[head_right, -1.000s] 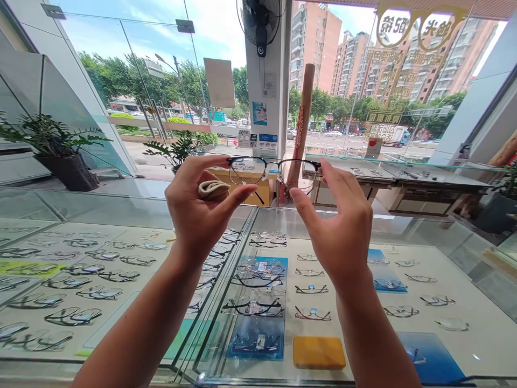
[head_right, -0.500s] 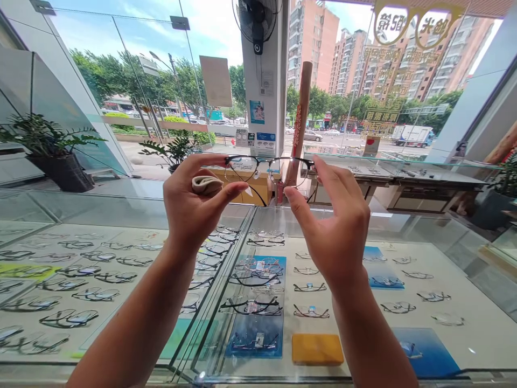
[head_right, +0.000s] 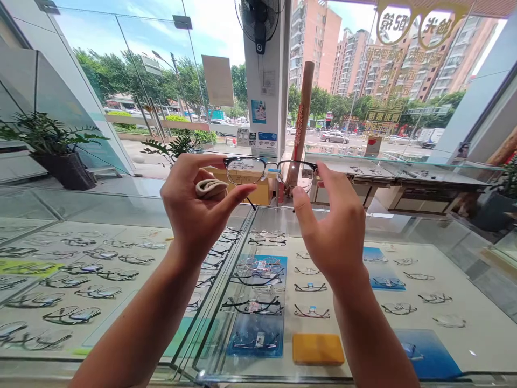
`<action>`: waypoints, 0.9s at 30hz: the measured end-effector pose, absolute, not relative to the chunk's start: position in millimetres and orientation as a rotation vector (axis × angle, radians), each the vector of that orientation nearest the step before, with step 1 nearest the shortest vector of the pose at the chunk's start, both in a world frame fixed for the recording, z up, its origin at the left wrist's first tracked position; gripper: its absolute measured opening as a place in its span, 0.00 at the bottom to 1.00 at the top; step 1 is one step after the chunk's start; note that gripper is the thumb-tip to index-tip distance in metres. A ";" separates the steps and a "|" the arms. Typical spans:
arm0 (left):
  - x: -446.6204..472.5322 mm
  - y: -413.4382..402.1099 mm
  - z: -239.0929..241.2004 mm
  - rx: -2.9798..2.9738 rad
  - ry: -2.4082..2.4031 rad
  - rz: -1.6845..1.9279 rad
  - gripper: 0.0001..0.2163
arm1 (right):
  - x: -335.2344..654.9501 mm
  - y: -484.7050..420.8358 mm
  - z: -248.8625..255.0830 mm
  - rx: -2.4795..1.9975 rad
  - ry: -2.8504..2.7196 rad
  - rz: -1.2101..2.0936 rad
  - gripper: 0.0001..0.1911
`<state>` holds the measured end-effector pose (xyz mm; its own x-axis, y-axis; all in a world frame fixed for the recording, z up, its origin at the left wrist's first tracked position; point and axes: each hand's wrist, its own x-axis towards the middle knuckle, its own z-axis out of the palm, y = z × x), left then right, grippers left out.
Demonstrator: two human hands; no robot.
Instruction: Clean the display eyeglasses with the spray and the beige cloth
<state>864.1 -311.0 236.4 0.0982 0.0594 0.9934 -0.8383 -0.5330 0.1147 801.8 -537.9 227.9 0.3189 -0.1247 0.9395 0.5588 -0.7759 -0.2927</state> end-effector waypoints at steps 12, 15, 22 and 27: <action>866.8 -309.2 237.5 1.624 -0.814 1.552 0.26 | 802.5 -539.4 228.4 -1.990 -0.417 -1.512 0.25; 869.0 -308.3 237.0 1.618 -0.794 1.528 0.26 | 802.8 -540.0 228.6 -1.977 -0.434 -1.527 0.25; 881.3 -303.2 236.2 1.600 -0.788 1.364 0.25 | 800.6 -540.1 230.6 -1.937 -0.465 -1.542 0.24; 881.0 -303.7 236.1 1.600 -0.781 1.370 0.24 | 800.2 -538.6 230.5 -1.935 -0.453 -1.536 0.24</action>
